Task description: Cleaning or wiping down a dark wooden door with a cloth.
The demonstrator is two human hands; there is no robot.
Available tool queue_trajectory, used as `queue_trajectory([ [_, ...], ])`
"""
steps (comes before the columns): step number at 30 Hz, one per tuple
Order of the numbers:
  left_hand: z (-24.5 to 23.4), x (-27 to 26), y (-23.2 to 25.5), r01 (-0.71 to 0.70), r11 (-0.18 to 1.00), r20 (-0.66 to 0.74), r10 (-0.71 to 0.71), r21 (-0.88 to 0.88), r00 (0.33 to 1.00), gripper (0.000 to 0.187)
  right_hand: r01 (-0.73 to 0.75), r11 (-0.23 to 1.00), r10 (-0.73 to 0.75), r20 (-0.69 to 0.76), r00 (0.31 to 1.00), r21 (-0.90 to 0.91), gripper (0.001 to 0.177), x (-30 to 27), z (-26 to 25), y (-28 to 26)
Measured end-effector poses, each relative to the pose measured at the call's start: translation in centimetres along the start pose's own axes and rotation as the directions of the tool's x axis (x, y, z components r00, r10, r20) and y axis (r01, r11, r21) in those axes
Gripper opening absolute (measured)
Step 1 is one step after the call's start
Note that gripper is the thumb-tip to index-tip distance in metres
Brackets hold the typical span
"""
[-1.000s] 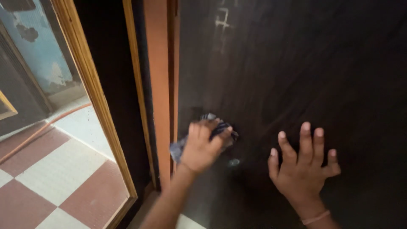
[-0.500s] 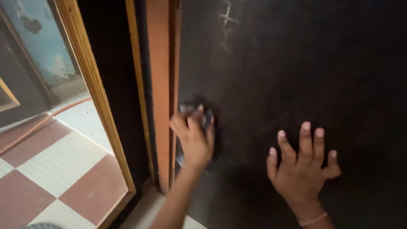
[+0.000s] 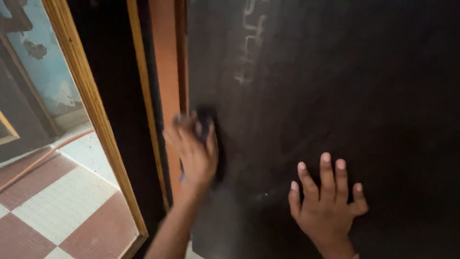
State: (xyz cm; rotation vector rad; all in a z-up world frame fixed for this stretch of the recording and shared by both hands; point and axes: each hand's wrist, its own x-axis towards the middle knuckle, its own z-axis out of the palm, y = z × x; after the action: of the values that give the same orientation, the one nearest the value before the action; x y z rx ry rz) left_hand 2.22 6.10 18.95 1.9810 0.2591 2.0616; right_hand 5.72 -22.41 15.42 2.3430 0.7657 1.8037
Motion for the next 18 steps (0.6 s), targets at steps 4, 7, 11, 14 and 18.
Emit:
queue_trajectory([
  [4, 0.5, 7.9, 0.8, -0.020, 0.997, 0.024, 0.022, -0.079, 0.999, 0.042, -0.008, 1.000, 0.008, -0.031, 0.999, 0.000, 0.051, -0.1, 0.4, -0.1],
  [7, 1.0, 4.9, 0.2, -0.141, 0.981, -0.140, 0.122, -0.137, 0.983, 0.068, -0.011, 1.000, 0.010, -0.069, 0.998, -0.003, 0.051, 0.0, 0.7, -0.2],
  [11, 1.5, -0.5, -1.1, -0.064, 0.994, 0.025, 0.067, -0.089, 0.997, 0.060, -0.008, 1.000, 0.008, -0.078, 0.997, -0.009, 0.051, -0.1, 0.8, -0.3],
  [14, 1.4, 5.0, 2.2, -0.082, 0.995, -0.002, 0.082, -0.052, 0.997, 0.056, -0.006, 1.000, 0.006, -0.083, 0.997, -0.003, 0.047, 0.1, 0.8, 0.0],
  [18, 0.3, 12.7, 7.0, -0.059, 0.992, -0.002, 0.059, -0.111, 0.998, 0.046, -0.003, 1.000, 0.004, -0.076, 0.997, 0.011, 0.046, -0.1, 1.0, -0.1],
])
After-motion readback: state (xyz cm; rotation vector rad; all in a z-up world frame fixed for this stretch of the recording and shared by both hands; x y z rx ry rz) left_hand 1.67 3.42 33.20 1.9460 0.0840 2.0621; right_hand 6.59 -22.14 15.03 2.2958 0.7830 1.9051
